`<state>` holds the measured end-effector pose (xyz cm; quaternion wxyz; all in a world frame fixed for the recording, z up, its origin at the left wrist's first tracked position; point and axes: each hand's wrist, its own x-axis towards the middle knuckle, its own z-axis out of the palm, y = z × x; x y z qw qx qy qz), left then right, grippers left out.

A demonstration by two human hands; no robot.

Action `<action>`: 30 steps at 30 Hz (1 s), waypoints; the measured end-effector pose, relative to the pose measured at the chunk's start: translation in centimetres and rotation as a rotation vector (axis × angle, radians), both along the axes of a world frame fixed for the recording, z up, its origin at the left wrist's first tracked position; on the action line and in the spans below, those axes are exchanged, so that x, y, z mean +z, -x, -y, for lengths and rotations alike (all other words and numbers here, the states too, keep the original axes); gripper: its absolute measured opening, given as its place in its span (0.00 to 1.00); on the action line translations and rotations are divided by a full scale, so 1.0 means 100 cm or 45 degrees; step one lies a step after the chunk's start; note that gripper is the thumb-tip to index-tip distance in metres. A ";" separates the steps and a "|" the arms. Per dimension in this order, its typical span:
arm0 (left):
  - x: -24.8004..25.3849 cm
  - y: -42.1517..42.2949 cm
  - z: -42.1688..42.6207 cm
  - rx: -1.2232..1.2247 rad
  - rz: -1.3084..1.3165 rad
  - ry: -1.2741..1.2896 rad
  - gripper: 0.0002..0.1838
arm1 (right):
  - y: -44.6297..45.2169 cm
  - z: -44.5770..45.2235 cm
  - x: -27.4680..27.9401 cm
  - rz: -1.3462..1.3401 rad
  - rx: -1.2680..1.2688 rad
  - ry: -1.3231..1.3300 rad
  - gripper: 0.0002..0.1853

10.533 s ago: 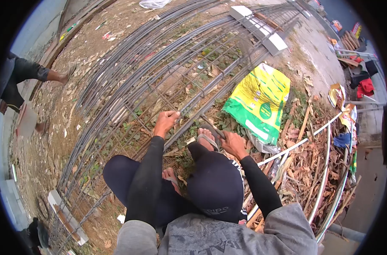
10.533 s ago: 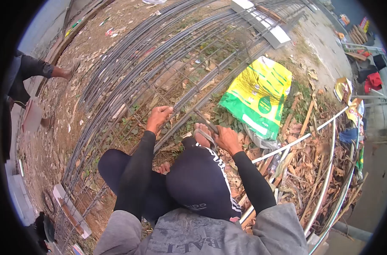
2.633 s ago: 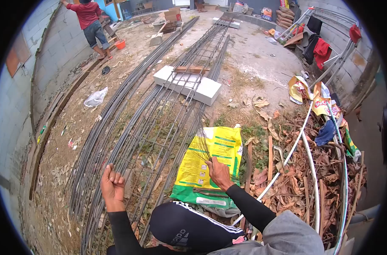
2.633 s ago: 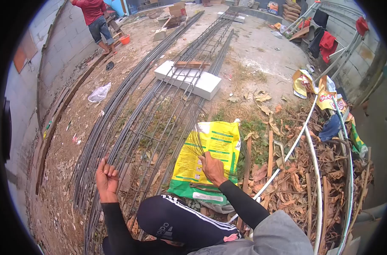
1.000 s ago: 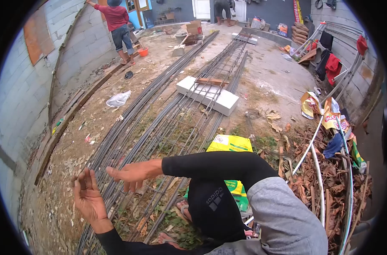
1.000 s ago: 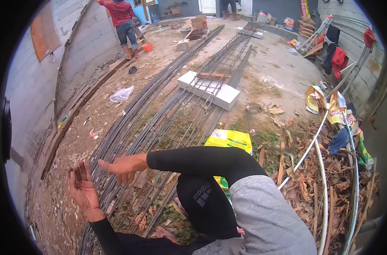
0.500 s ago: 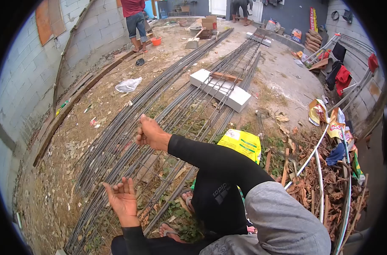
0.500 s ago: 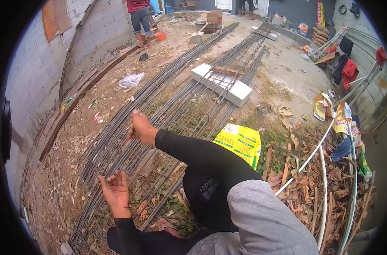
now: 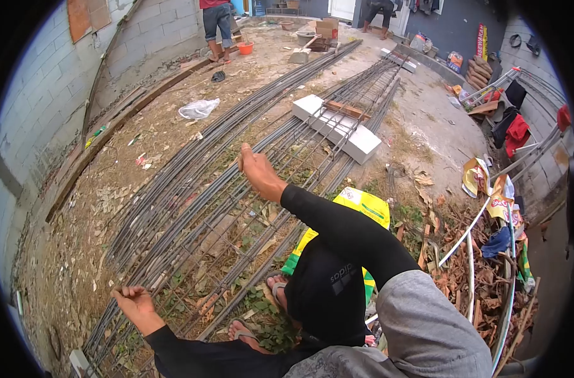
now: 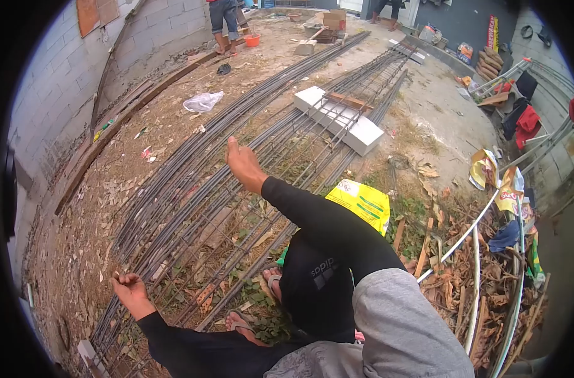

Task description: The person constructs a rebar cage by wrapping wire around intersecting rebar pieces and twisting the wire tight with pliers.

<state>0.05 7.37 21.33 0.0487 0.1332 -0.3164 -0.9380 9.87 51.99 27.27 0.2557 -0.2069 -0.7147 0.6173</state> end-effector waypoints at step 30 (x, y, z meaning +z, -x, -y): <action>0.037 -0.089 -0.103 -0.994 -0.244 0.633 0.18 | -0.006 0.118 0.016 0.030 0.573 -0.425 0.35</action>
